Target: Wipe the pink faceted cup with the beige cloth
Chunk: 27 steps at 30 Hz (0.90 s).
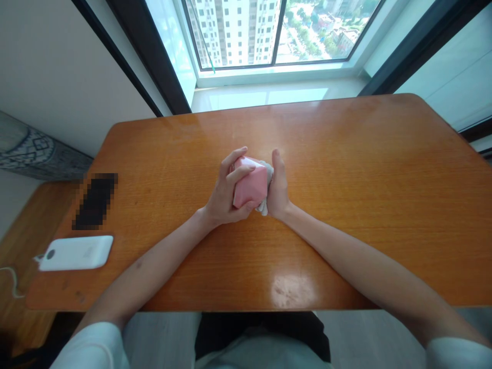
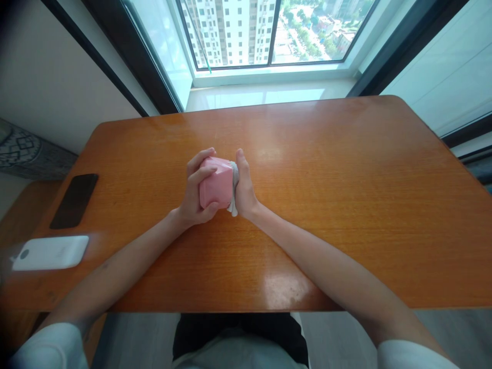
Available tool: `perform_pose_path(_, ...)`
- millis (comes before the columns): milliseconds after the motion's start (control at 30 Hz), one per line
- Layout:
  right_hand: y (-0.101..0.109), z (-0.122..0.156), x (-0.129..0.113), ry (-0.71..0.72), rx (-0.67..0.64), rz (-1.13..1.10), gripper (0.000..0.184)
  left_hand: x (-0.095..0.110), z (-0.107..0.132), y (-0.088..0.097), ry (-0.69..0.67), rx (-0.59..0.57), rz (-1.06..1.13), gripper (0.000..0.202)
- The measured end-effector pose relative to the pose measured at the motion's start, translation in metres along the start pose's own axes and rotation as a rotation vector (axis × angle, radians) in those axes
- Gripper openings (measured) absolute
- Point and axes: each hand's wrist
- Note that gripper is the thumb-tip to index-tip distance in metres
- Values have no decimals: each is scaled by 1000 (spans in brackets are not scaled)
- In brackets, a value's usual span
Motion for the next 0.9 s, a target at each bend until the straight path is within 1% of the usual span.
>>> perform_pose_path(67,4,3,5,29,27,-22,88,1,2,-2,8,23,34,70)
perform_pose_path(100,7,5,8,69,32,-2,86,1,3,-4,34,42,65,68)
perform_pose_path(167,14,9,14,190,25,110,80,2,5,-8,112,79,140,67)
perform_pose_path(200,16,10,16,230,21,155,78,2,5,-9,154,88,173,68)
perform_pose_path(233,17,10,17,236,20,170,77,2,5,-10,186,86,195,69)
perform_pose_path(300,14,8,15,147,35,96,79,1,4,-9,200,63,191,75)
perform_pose_path(400,3,3,6,-32,7,-111,89,-1,2,-4,125,7,82,88)
perform_pose_path(467,-2,2,1,-76,1,-209,94,-1,2,-3,80,-17,23,83)
perform_pose_path(500,-2,2,1,-74,11,-220,93,-1,2,-3,69,-15,20,78)
perform_pose_path(567,1,6,3,-8,45,-142,87,0,3,-6,77,36,84,69)
perform_pose_path(633,6,10,10,103,48,7,80,1,4,-9,108,101,191,66)
perform_pose_path(700,9,11,15,181,44,75,77,1,4,-11,134,120,265,67)
perform_pose_path(767,8,9,16,168,44,0,80,0,2,-9,121,97,259,74)
perform_pose_path(833,2,5,13,93,33,-124,88,-1,0,-6,65,83,185,84)
perform_pose_path(900,-3,2,9,26,0,-190,94,-2,-1,-4,8,63,100,85)
Point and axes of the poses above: each hand's wrist, its own z-axis away from the middle knuckle, its own y-axis out of the back of the hand, x = y × z, and after that the axes turned 3 degrees about z, right-handed
